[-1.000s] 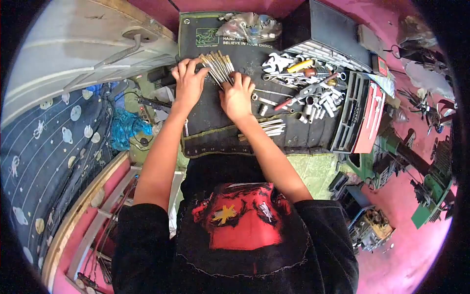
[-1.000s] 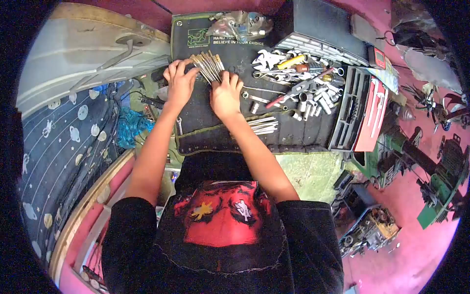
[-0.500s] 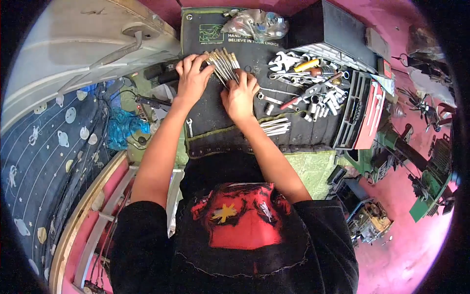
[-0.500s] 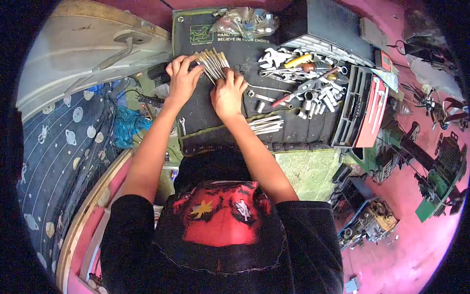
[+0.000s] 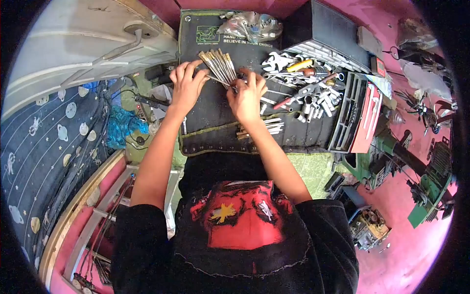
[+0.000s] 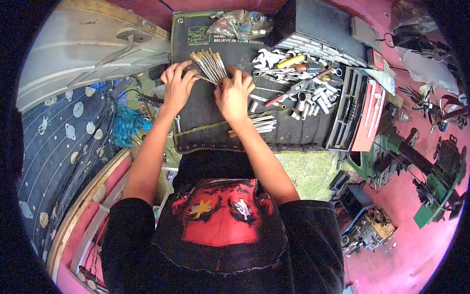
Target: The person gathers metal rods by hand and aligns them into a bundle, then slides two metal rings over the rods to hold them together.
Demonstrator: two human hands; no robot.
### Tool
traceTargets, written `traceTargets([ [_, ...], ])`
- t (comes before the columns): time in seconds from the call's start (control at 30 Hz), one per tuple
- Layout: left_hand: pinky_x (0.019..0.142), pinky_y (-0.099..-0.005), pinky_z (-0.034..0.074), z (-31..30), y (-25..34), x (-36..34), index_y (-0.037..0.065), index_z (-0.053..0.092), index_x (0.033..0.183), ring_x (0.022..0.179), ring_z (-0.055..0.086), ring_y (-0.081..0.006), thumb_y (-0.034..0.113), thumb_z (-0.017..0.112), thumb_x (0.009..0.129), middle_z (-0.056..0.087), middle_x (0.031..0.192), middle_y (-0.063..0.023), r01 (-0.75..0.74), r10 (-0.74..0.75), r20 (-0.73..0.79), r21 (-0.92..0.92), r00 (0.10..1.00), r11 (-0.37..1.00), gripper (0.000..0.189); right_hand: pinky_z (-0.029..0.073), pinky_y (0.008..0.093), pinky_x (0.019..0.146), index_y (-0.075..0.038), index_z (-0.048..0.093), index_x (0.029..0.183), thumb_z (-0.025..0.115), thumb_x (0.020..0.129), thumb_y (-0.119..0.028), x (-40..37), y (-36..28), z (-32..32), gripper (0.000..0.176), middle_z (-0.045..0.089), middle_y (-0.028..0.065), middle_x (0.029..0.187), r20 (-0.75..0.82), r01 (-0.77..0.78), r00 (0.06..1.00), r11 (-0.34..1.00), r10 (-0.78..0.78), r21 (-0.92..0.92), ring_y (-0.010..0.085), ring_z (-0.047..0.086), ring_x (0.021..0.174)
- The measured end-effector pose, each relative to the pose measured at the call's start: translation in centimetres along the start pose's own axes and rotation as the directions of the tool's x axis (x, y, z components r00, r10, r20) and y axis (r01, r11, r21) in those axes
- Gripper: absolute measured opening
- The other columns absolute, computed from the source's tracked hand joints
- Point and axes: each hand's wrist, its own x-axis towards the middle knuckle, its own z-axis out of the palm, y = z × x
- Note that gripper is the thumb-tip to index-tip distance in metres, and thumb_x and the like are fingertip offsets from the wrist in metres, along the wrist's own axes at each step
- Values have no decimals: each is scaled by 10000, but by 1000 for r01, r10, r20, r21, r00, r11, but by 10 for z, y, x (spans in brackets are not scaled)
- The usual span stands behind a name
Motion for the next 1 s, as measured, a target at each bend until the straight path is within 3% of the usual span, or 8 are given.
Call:
traceTargets([
  [0.4, 1073, -526, 346, -8, 105, -46, 122, 707, 1020, 1300, 497, -335, 260, 796, 895, 608, 1381, -49, 88, -82, 38, -176, 996, 980, 206, 351, 562, 1096, -114, 778, 952, 808, 822, -89, -54, 77, -69, 136, 554, 86, 1443, 109, 27, 994, 998, -34, 64, 389, 430, 1316],
  [0.53, 1080, -542, 364, 0, 144, -67, 112, 710, 1028, 1294, 500, -345, 188, 784, 894, 598, 1381, -60, 139, -114, 111, -251, 987, 958, 171, 362, 507, 1096, -121, 784, 965, 804, 816, -61, -75, 105, -88, 162, 590, 75, 1367, 151, 20, 988, 998, -30, 62, 373, 459, 1290],
  [0.63, 1087, -536, 360, 6, 168, -79, 111, 715, 1017, 1291, 504, -340, 168, 775, 891, 600, 1374, -62, 175, -144, 138, -252, 980, 952, 151, 359, 532, 1094, -122, 787, 978, 800, 825, -71, -89, 120, -97, 162, 592, 43, 1377, 201, 2, 980, 999, -9, 34, 367, 457, 1307],
  [1.0, 1103, -526, 341, 15, 195, -93, 96, 753, 994, 1317, 481, -357, 166, 804, 866, 603, 1392, -51, 227, -204, 136, -177, 969, 958, 155, 376, 541, 1026, -119, 792, 998, 786, 810, -77, -95, 146, -95, 193, 569, 66, 1393, 239, 130, 962, 991, -134, 32, 373, 466, 1253],
])
